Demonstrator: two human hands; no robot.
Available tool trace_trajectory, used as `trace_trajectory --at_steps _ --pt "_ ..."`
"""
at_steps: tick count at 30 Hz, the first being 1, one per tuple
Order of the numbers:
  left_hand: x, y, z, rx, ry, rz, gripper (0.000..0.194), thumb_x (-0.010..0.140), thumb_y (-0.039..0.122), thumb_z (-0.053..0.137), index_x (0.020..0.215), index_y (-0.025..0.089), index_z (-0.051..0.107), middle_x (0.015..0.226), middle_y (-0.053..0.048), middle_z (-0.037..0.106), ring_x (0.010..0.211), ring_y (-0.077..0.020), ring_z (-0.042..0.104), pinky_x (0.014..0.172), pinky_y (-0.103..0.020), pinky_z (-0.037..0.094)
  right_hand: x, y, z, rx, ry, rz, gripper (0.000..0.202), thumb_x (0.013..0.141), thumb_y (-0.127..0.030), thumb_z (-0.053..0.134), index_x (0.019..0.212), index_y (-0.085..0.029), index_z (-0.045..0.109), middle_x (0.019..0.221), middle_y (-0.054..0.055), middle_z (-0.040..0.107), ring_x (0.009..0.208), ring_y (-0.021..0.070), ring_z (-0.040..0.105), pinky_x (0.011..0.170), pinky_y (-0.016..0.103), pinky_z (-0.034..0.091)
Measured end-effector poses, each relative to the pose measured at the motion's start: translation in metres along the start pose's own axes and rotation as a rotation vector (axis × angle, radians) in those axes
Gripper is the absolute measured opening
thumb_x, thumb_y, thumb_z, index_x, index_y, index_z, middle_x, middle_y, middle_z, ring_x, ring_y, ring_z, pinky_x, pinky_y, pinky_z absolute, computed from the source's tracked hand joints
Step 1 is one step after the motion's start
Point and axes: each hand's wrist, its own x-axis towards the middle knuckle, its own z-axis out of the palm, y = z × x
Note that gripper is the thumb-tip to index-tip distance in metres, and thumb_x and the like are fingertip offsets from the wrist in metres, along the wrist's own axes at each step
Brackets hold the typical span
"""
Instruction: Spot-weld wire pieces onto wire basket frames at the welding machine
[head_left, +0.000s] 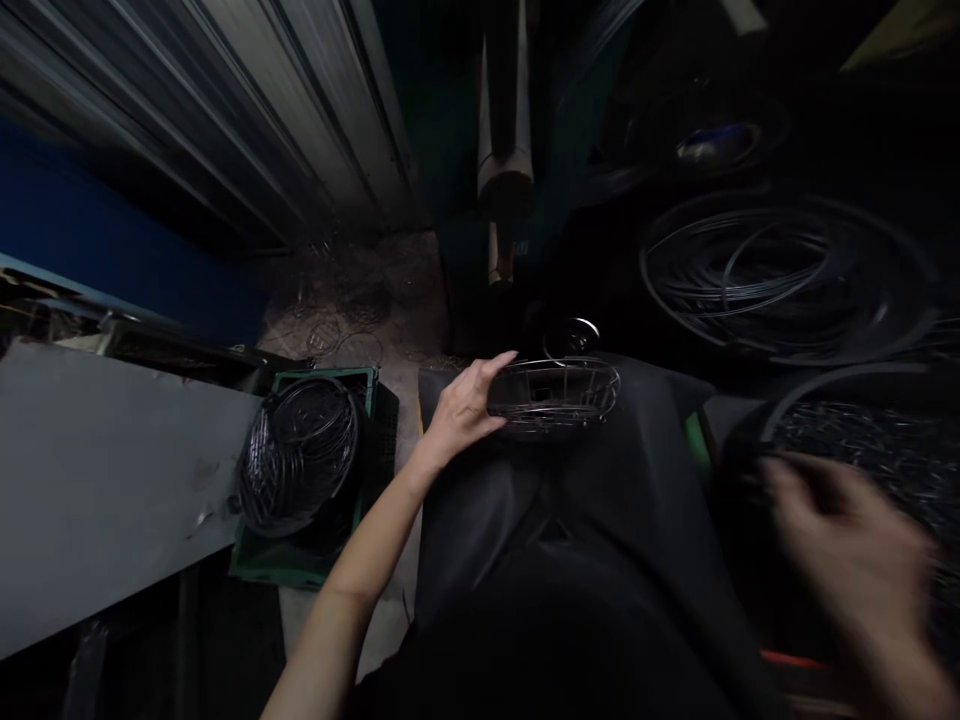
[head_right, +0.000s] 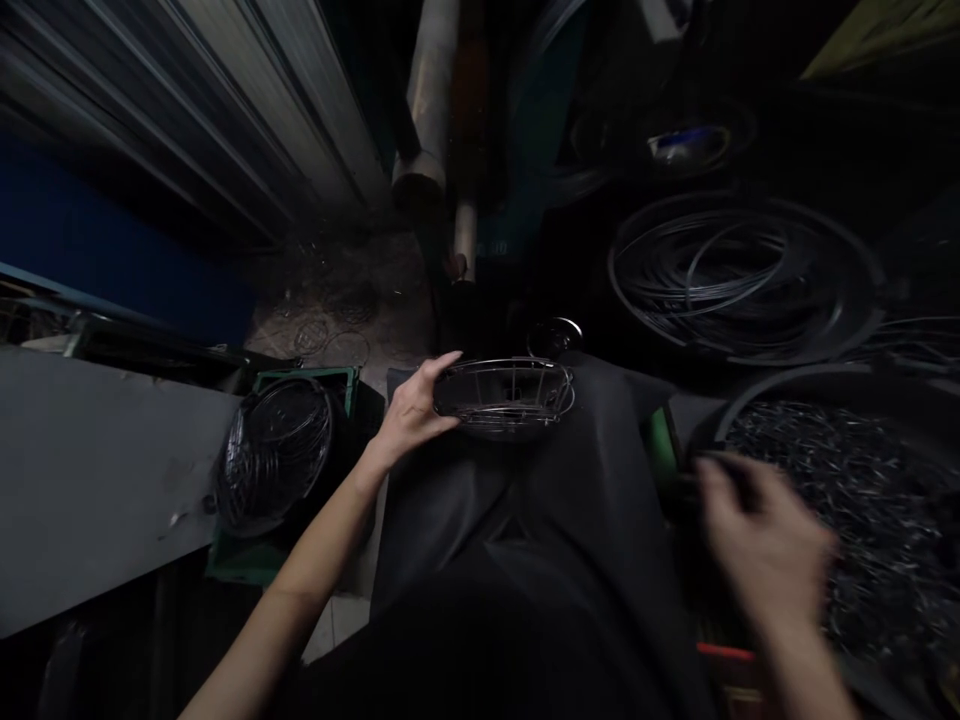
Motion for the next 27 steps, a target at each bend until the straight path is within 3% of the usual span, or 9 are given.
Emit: trace_trajectory --at_steps 1,2,4,7,12,17,24,27 --pt "0.003 0.003 -0.001 0.016 -0.03 -0.011 0.083 0.072 0.012 0.065 0.143 0.023 0.024 0.125 -0.009 0.052 0.112 -0.0224 0.056 0.094 -0.036 0.049 -0.008 -0.018 0.013 0.018 -0.156 -0.025 0.05 0.065 -0.072 0.058 0.082 -0.025 0.066 0.084 0.012 0.068 0.064 0.022 0.058 0.063 0.04 0.042" --pt "0.005 0.006 -0.001 0.025 -0.06 -0.022 0.081 0.072 0.012 0.063 0.143 0.023 0.025 0.124 -0.009 0.053 0.111 -0.0226 0.056 0.094 -0.036 0.049 -0.015 -0.035 0.025 0.08 -0.23 -0.024 0.054 0.065 -0.074 0.056 0.08 -0.023 0.066 0.078 0.009 0.068 0.059 0.0202 0.057 0.06 0.038 0.044" --pt "0.008 0.009 -0.001 0.028 -0.102 -0.03 0.08 0.072 0.012 0.062 0.143 0.022 0.025 0.122 -0.009 0.053 0.111 -0.0233 0.055 0.094 -0.037 0.048 -0.023 -0.066 0.038 0.196 -0.276 -0.007 0.052 0.067 -0.071 0.057 0.082 -0.021 0.066 0.076 0.006 0.068 0.062 0.0189 0.061 0.062 0.034 0.049" --pt "0.008 0.011 -0.001 0.019 -0.114 -0.043 0.081 0.072 0.011 0.061 0.143 0.021 0.024 0.125 -0.01 0.051 0.115 -0.0249 0.052 0.097 -0.039 0.046 -0.025 -0.113 0.038 0.417 -0.313 0.027 0.044 0.067 -0.06 0.066 0.084 -0.02 0.065 0.074 0.003 0.067 0.065 0.0168 0.063 0.061 0.029 0.052" --pt "0.006 0.012 0.001 0.016 -0.123 -0.048 0.08 0.074 0.013 0.061 0.143 0.021 0.022 0.126 -0.01 0.051 0.116 -0.0254 0.052 0.099 -0.041 0.045 -0.014 -0.175 0.052 0.639 -0.649 0.013 0.041 0.065 -0.056 0.072 0.074 -0.017 0.059 0.06 0.001 0.062 0.055 0.0151 0.061 0.053 0.026 0.052" --pt "0.005 0.013 -0.007 0.013 -0.046 0.032 0.073 0.079 0.019 0.059 0.142 0.023 0.023 0.127 -0.01 0.051 0.116 -0.0238 0.052 0.099 -0.041 0.045 -0.012 -0.186 0.082 0.584 -0.586 -0.039 0.035 0.072 -0.052 0.067 0.078 -0.019 0.059 0.064 0.002 0.066 0.059 0.0161 0.064 0.057 0.027 0.053" --pt "0.015 0.014 -0.017 0.224 0.005 0.025 0.07 0.078 0.013 0.057 0.141 0.02 0.026 0.125 -0.01 0.056 0.118 -0.0228 0.054 0.108 -0.044 0.039 -0.008 -0.202 0.086 0.592 -0.523 -0.082 0.029 0.076 -0.046 0.064 0.081 -0.018 0.059 0.066 0.003 0.068 0.057 0.017 0.065 0.056 0.028 0.052" --pt "0.018 0.011 -0.017 0.264 0.0 -0.009 0.068 0.076 0.012 0.059 0.138 0.018 0.031 0.125 -0.011 0.056 0.118 -0.024 0.054 0.109 -0.044 0.038 -0.009 -0.216 0.088 0.504 -0.436 -0.177 0.025 0.078 -0.043 0.062 0.082 -0.018 0.061 0.069 0.003 0.068 0.06 0.0167 0.065 0.059 0.028 0.052"
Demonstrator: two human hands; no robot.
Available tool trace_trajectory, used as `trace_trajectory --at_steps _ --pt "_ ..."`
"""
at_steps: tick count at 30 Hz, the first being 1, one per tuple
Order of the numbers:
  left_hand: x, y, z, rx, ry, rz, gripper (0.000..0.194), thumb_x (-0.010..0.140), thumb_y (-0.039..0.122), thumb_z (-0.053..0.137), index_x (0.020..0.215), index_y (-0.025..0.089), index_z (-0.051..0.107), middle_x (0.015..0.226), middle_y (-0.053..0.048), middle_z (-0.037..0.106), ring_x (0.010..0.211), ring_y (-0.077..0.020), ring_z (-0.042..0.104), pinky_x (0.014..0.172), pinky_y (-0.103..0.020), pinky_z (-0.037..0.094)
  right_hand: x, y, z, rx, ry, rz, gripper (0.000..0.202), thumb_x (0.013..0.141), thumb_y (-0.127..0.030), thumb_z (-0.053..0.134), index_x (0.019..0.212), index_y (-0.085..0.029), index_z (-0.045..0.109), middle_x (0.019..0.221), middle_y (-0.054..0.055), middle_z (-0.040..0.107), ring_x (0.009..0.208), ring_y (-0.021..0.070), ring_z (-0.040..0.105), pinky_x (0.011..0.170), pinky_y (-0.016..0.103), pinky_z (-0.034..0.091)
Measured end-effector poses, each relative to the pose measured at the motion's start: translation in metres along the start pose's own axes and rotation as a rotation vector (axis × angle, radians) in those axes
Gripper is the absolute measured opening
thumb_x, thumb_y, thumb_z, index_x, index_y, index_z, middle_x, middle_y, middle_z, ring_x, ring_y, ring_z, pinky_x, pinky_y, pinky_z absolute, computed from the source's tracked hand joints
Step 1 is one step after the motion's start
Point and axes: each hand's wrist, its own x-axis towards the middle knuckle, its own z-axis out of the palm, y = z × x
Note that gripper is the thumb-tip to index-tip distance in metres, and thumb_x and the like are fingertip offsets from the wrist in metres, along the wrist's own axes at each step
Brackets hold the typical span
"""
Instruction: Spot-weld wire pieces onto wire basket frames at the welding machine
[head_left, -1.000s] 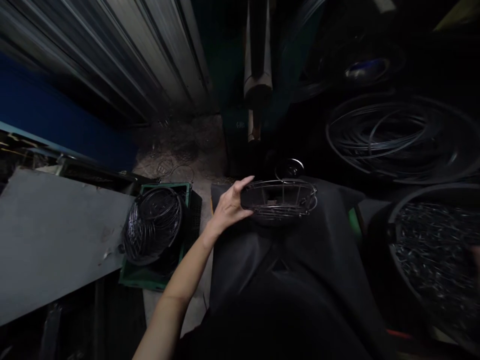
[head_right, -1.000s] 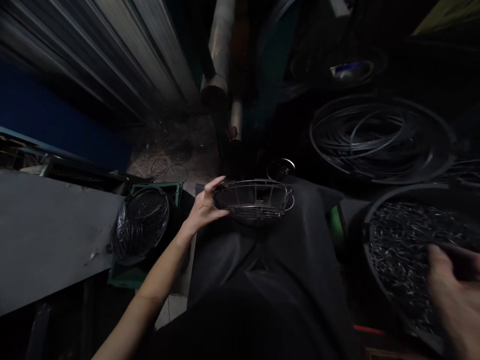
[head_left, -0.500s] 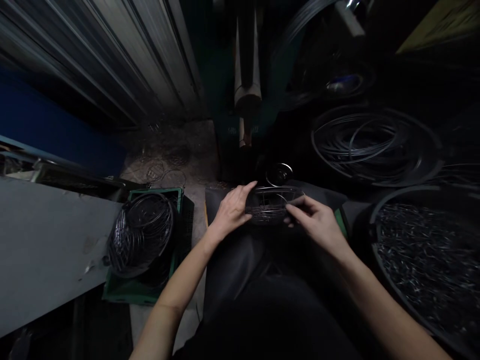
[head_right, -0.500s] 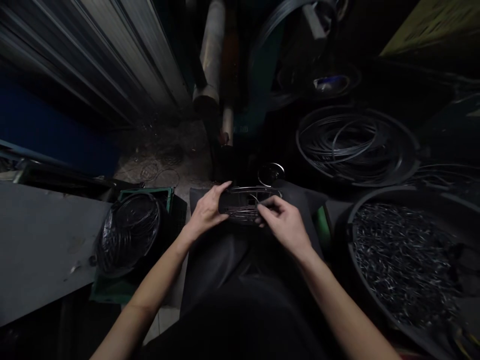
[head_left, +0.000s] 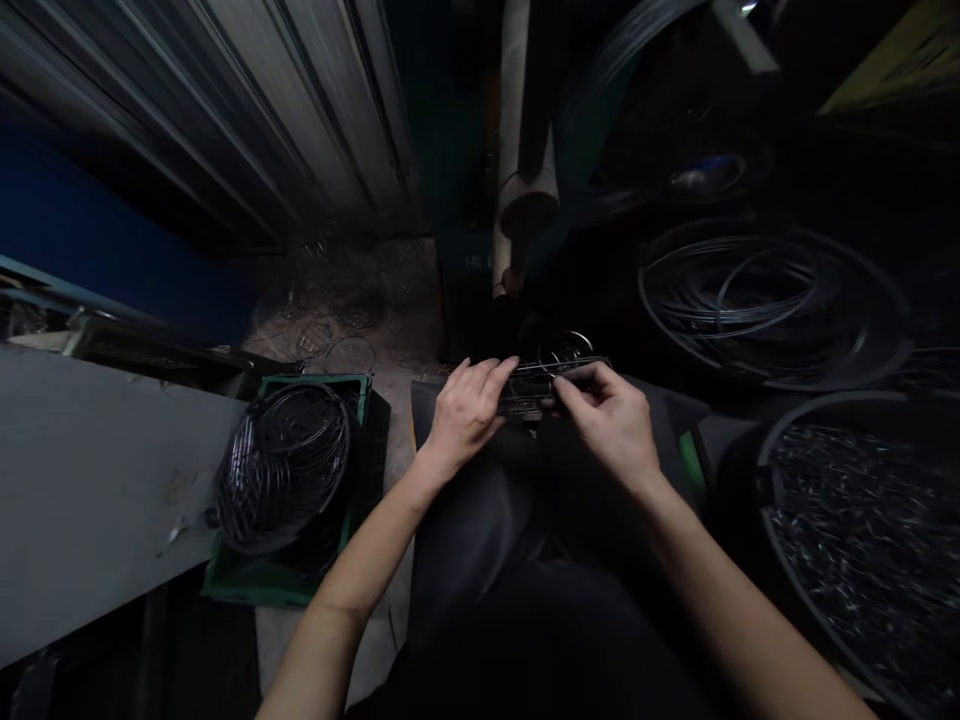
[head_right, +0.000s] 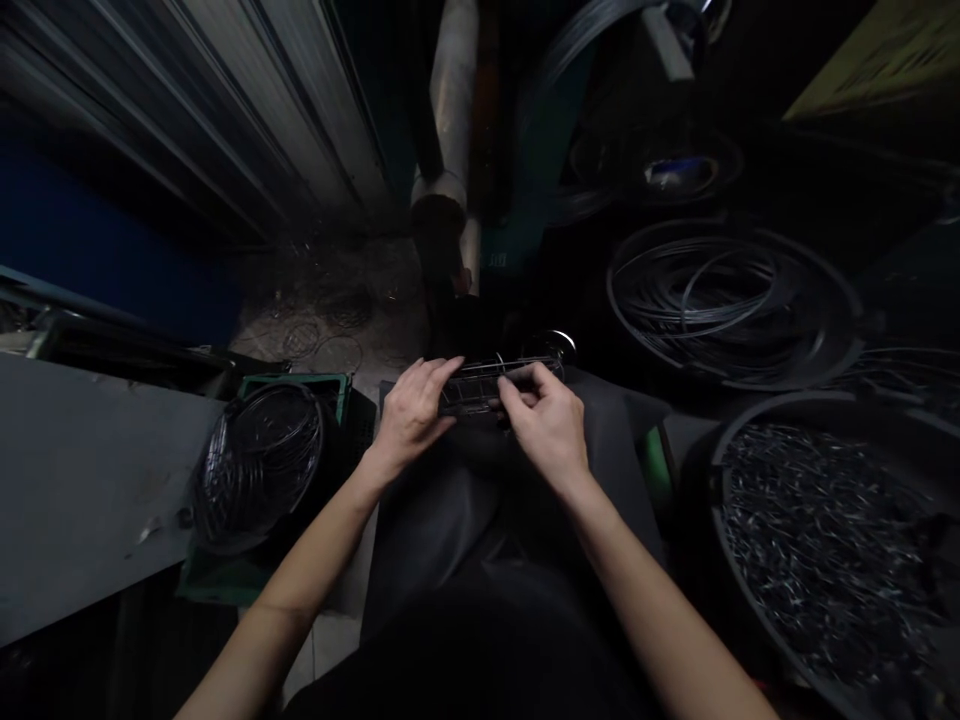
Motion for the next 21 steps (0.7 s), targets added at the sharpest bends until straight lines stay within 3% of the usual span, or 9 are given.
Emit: trace_trajectory --at_steps 8,11,21 --pt "0.006 -0.01 0.004 -0.018 0.093 -0.047 0.066 0.075 0.016 0.065 0.134 0.016 0.035 0.121 -0.012 0.057 0.116 -0.0247 0.056 0.108 -0.045 0.04 0.002 -0.005 0.02 -0.318 0.202 -0.389 0.026 0.087 -0.042 0.053 0.083 -0.019 0.065 0.078 0.005 0.066 0.069 0.0166 0.059 0.07 0.03 0.049" --pt "0.008 -0.014 0.006 -0.019 0.137 -0.032 0.066 0.075 0.019 0.067 0.133 0.014 0.036 0.12 -0.013 0.057 0.114 -0.0256 0.057 0.106 -0.045 0.043 0.007 -0.003 0.024 -0.335 0.249 -0.425 0.027 0.087 -0.043 0.054 0.084 -0.02 0.067 0.077 0.005 0.065 0.071 0.0176 0.058 0.071 0.03 0.048" --pt "0.018 -0.036 0.013 0.002 0.21 -0.043 0.067 0.072 0.012 0.066 0.132 0.015 0.036 0.118 -0.012 0.059 0.112 -0.0243 0.059 0.107 -0.047 0.043 0.029 0.009 0.039 -0.213 0.216 -0.436 0.024 0.087 -0.041 0.055 0.087 -0.019 0.065 0.082 0.004 0.068 0.077 0.0173 0.063 0.075 0.031 0.049"
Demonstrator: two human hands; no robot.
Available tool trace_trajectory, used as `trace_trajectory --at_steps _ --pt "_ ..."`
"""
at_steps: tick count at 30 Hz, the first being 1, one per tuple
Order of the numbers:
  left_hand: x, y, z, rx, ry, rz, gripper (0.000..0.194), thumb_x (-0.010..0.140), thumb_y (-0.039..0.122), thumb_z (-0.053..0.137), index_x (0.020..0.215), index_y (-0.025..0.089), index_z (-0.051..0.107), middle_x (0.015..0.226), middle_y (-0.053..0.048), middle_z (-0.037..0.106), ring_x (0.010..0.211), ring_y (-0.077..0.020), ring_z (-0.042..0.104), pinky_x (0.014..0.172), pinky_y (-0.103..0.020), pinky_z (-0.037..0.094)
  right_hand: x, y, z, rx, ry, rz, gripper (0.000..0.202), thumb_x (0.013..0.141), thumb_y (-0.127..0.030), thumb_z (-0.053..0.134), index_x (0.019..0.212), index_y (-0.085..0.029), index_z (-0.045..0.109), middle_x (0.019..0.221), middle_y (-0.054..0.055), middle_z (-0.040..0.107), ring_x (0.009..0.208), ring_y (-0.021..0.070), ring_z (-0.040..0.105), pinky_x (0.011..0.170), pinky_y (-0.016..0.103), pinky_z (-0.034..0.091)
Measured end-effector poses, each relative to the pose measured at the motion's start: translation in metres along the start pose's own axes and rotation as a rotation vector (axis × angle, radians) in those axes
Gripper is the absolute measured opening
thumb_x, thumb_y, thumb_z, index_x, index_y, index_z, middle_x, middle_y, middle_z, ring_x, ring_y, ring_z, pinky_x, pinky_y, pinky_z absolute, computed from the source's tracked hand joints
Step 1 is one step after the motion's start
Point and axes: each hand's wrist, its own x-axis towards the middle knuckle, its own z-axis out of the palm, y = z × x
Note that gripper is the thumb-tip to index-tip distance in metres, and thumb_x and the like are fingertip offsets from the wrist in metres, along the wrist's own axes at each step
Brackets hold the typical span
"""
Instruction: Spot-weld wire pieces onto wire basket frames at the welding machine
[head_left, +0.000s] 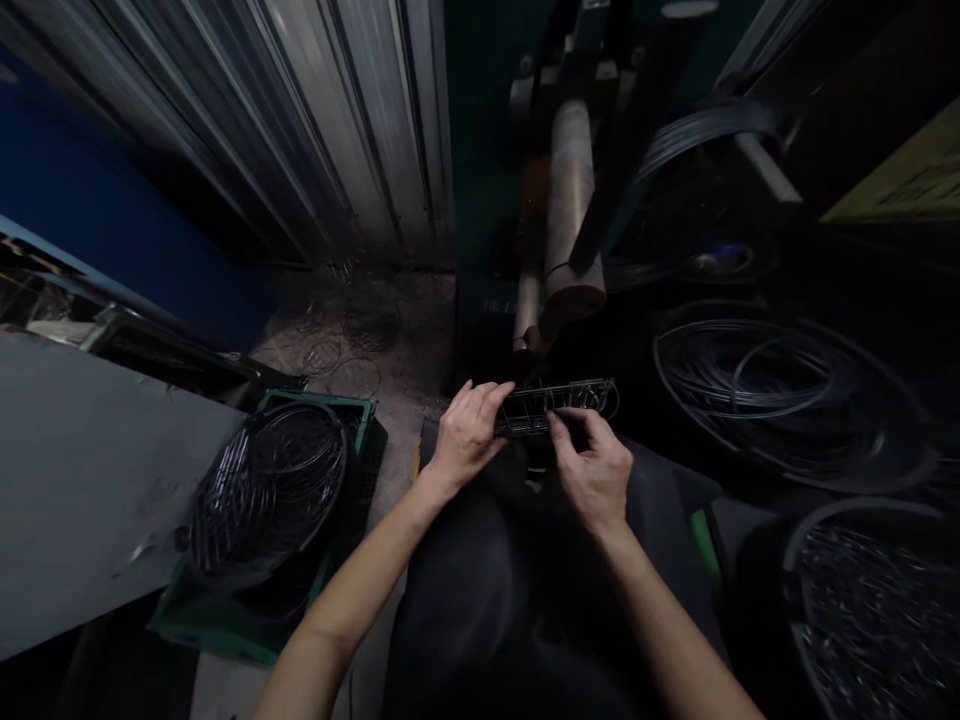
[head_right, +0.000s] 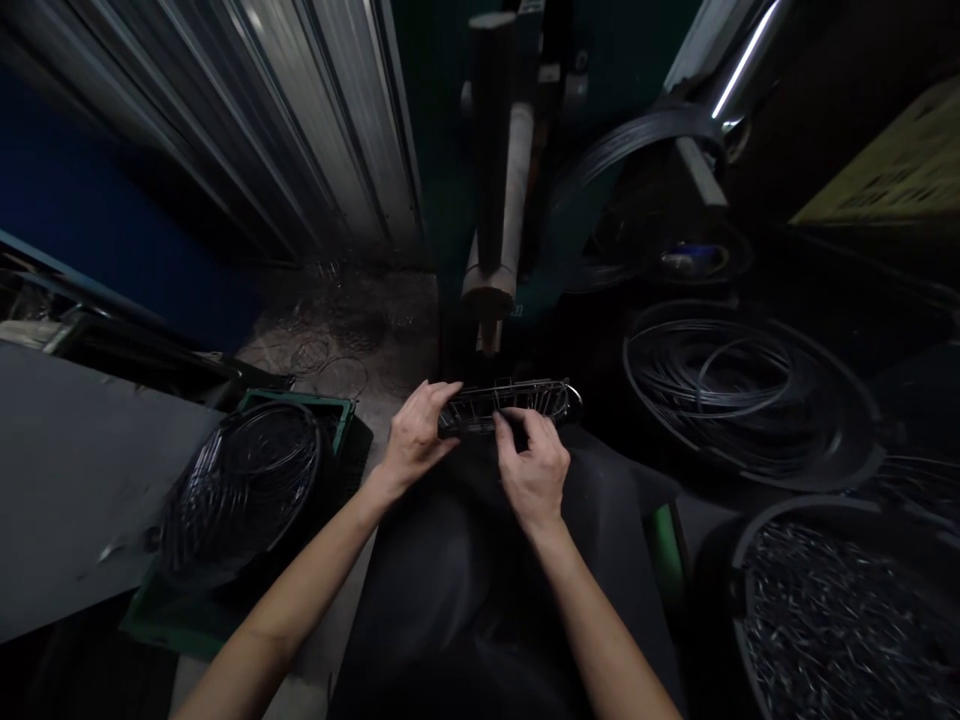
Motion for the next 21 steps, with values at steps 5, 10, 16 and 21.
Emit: trace_trajectory --at_steps 5,10,16,21 --pt "0.006 -0.007 0.006 -0.011 0.055 0.02 0.067 0.073 0.014 0.067 0.132 0.015 0.036 0.117 -0.012 0.06 0.112 -0.0238 0.059 0.107 -0.047 0.044 0.011 0.002 0.007 0.011 0.018 -0.023 0.025 0.087 -0.042 0.056 0.087 -0.019 0.064 0.082 0.005 0.068 0.076 0.0177 0.063 0.075 0.031 0.05" --pt "0.011 -0.013 0.011 -0.021 0.071 0.005 0.068 0.072 0.014 0.068 0.132 0.015 0.036 0.118 -0.012 0.059 0.113 -0.0241 0.059 0.107 -0.048 0.044 0.018 0.004 0.012 0.009 0.052 -0.091 0.022 0.088 -0.039 0.056 0.085 -0.018 0.063 0.08 0.005 0.067 0.075 0.0172 0.063 0.074 0.031 0.05" --pt "0.014 -0.019 0.014 -0.036 0.054 -0.017 0.072 0.072 0.014 0.068 0.134 0.018 0.033 0.119 -0.011 0.059 0.115 -0.0245 0.059 0.107 -0.05 0.044 0.022 0.004 0.017 0.001 0.051 -0.114 0.022 0.088 -0.039 0.055 0.085 -0.019 0.063 0.08 0.005 0.067 0.075 0.0178 0.063 0.073 0.032 0.05" --pt "0.018 -0.023 0.016 -0.039 0.088 -0.01 0.07 0.072 0.013 0.067 0.133 0.018 0.033 0.119 -0.01 0.059 0.114 -0.0241 0.059 0.107 -0.049 0.044 0.027 0.003 0.019 -0.008 0.059 -0.129 0.023 0.089 -0.04 0.054 0.085 -0.019 0.062 0.082 0.006 0.067 0.077 0.0182 0.063 0.074 0.033 0.051"
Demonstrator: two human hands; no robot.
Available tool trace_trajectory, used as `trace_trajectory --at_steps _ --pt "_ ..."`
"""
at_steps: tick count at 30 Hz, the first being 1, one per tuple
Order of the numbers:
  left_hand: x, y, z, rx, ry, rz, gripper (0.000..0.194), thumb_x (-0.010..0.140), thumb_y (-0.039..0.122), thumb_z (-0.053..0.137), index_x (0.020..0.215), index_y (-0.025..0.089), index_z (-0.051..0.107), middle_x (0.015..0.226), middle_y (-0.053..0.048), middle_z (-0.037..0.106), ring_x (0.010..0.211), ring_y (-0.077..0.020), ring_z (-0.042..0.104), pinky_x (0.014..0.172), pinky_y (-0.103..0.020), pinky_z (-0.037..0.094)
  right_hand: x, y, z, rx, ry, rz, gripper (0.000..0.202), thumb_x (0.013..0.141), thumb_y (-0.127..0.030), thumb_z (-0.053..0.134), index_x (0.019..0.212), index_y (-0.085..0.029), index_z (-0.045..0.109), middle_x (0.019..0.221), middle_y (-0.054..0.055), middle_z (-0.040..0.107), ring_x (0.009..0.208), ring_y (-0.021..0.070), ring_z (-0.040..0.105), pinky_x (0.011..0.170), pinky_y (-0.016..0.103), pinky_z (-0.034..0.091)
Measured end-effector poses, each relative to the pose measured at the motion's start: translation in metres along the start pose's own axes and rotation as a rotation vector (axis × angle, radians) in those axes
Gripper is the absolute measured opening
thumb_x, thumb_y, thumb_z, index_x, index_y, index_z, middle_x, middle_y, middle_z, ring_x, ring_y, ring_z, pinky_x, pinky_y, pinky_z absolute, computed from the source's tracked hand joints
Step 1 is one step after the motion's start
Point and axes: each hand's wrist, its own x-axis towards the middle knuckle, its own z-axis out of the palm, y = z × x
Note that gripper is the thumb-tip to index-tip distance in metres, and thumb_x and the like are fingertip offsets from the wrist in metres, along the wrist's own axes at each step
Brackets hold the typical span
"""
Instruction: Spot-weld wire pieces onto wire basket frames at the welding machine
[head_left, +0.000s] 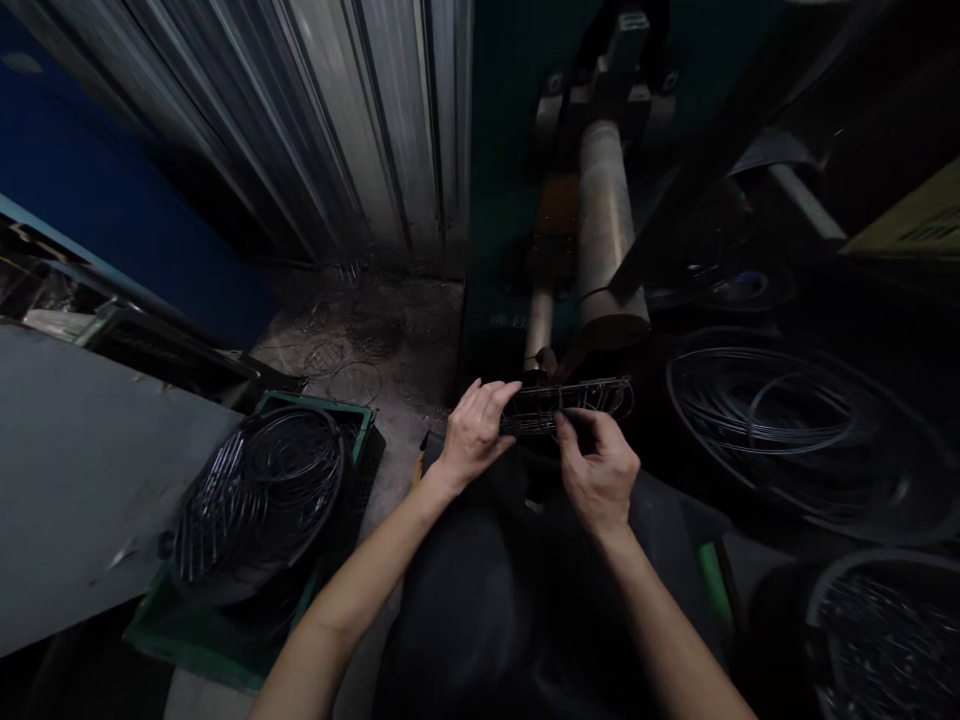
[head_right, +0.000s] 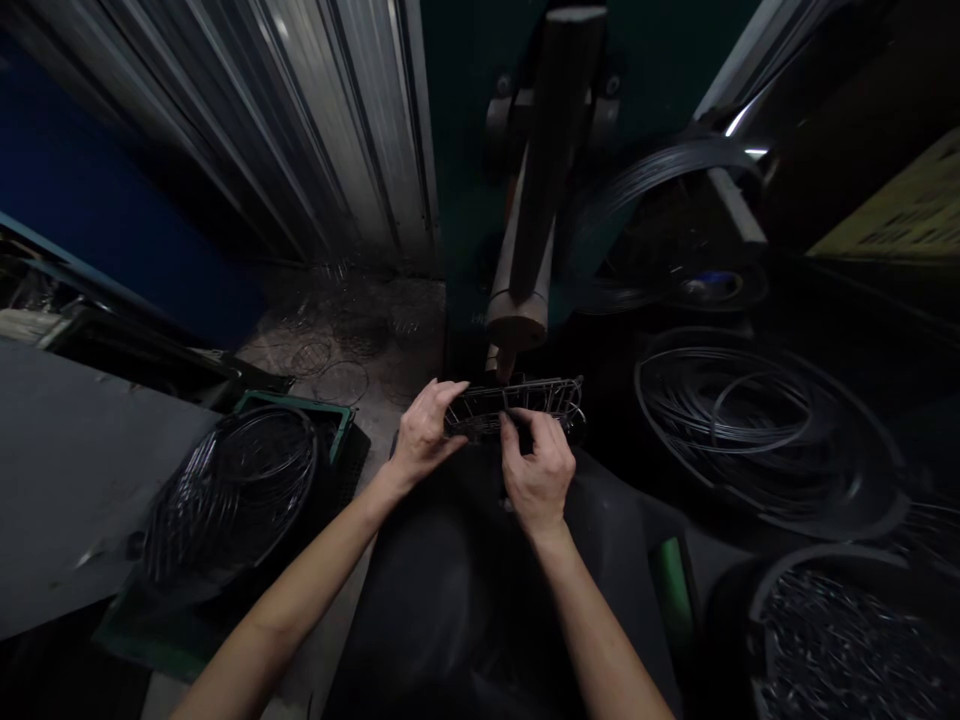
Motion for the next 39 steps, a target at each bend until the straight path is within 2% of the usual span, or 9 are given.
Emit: trace_trajectory --at_steps 15,20,28,34,37,39 --pt "0.009 -0.006 0.003 0.009 0.025 0.018 0.063 0.074 0.012 0.063 0.132 0.017 0.038 0.118 -0.009 0.059 0.114 -0.0221 0.058 0.108 -0.045 0.043 0.008 0.002 0.004 -0.013 -0.005 -0.013 0.022 0.09 -0.038 0.052 0.086 -0.018 0.061 0.082 0.006 0.066 0.077 0.0175 0.062 0.074 0.031 0.049" --pt "0.011 -0.013 0.005 0.06 0.041 0.064 0.059 0.076 0.017 0.064 0.131 0.016 0.041 0.118 -0.011 0.06 0.113 -0.0238 0.058 0.111 -0.048 0.039 0.008 0.003 0.006 0.007 0.005 -0.049 0.019 0.09 -0.035 0.052 0.086 -0.018 0.061 0.082 0.005 0.066 0.077 0.0165 0.062 0.073 0.03 0.049" --pt "0.014 -0.016 0.006 0.147 0.079 0.095 0.053 0.079 0.021 0.063 0.128 0.015 0.042 0.114 -0.009 0.062 0.108 -0.0213 0.061 0.109 -0.044 0.042 0.009 0.004 0.007 0.074 0.06 -0.131 0.011 0.09 -0.028 0.055 0.086 -0.018 0.06 0.081 0.004 0.064 0.076 0.0153 0.061 0.071 0.028 0.049" --pt "0.014 -0.018 0.008 0.119 0.108 0.089 0.056 0.077 0.022 0.066 0.128 0.018 0.042 0.114 -0.008 0.063 0.11 -0.0214 0.061 0.11 -0.043 0.041 0.009 0.0 0.013 0.098 0.033 -0.018 0.017 0.09 -0.031 0.052 0.086 -0.018 0.062 0.08 0.004 0.065 0.069 0.0138 0.06 0.064 0.027 0.049" --pt "0.016 -0.019 0.009 0.115 0.116 0.097 0.063 0.073 0.016 0.069 0.129 0.017 0.04 0.116 -0.009 0.062 0.113 -0.0217 0.059 0.11 -0.042 0.041 0.008 0.001 -0.003 0.086 0.023 -0.002 0.02 0.088 -0.035 0.055 0.094 -0.018 0.063 0.091 0.005 0.067 0.083 0.0166 0.063 0.075 0.03 0.051" --pt "0.016 -0.018 0.009 0.115 0.097 0.073 0.065 0.071 0.012 0.068 0.13 0.017 0.04 0.118 -0.009 0.061 0.115 -0.0217 0.058 0.11 -0.041 0.04 -0.003 0.011 -0.033 0.015 0.043 0.056 0.028 0.086 -0.041 0.058 0.102 -0.019 0.063 0.099 0.007 0.068 0.091 0.0193 0.064 0.082 0.034 0.05"
